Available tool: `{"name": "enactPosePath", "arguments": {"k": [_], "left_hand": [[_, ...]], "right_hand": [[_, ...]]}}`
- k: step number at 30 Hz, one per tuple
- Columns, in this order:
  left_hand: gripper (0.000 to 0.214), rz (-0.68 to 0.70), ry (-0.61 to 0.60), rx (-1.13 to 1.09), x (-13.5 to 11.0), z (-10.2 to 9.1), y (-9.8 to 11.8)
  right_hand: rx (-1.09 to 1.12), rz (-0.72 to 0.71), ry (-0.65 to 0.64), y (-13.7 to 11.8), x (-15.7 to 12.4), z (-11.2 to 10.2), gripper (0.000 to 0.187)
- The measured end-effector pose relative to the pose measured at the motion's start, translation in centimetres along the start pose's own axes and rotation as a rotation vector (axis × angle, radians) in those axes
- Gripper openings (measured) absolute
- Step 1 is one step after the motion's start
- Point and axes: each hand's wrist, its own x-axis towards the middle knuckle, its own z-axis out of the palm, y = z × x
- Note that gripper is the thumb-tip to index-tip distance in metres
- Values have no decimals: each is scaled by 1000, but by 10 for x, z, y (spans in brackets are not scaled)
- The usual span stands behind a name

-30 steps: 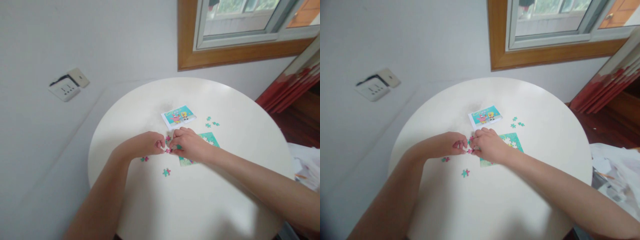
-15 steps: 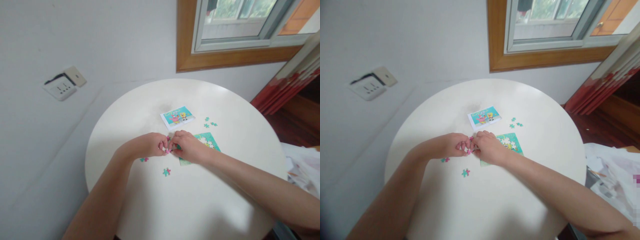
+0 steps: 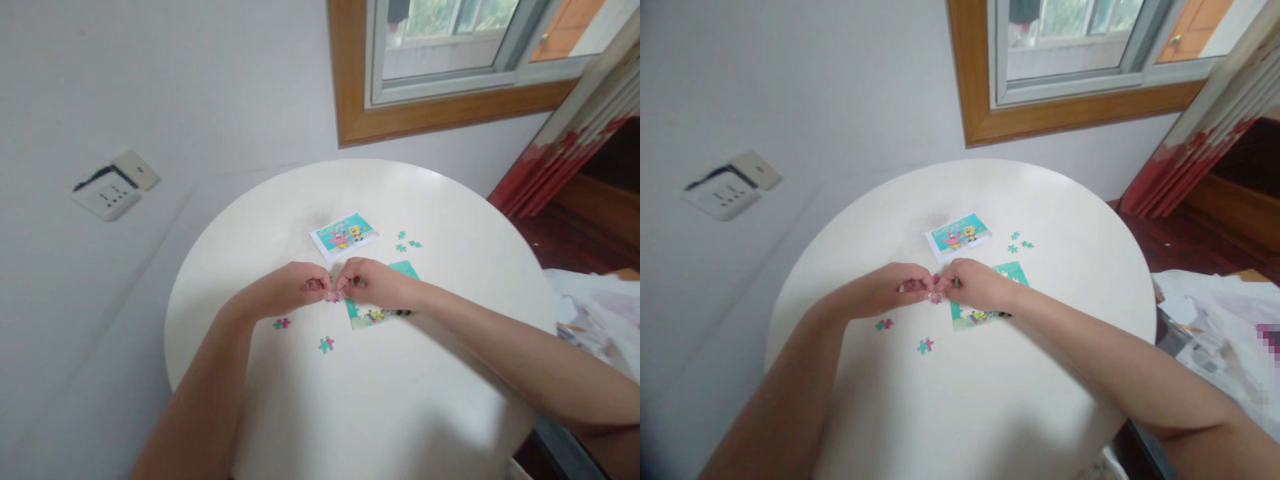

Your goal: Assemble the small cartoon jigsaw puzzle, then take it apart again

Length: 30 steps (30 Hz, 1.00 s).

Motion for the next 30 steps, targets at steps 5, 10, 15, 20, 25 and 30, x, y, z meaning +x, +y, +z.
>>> {"name": "enactPosePath", "arguments": {"k": [5,10,15,20,25,30], "left_hand": [[26,-38,165,-192,14,11,5],[28,25,311,-232,29,31,20],[23,117,376,-43,33,41,34],[16,220,352,68,37,52,32],[15,200,323,106,43,63,29],[15,183,304,118,45,66,28]], "right_hand": [[63,58,-66,8,-5,-22,15],[206,138,-122,17,-21,-40,22],[177,146,-46,18,-39,-41,27],[13,-26,-96,24,-52,-45,21],[-56,-35,-127,34,-57,-53,23],[-40,-49,-164,37,-56,-49,25]]}}
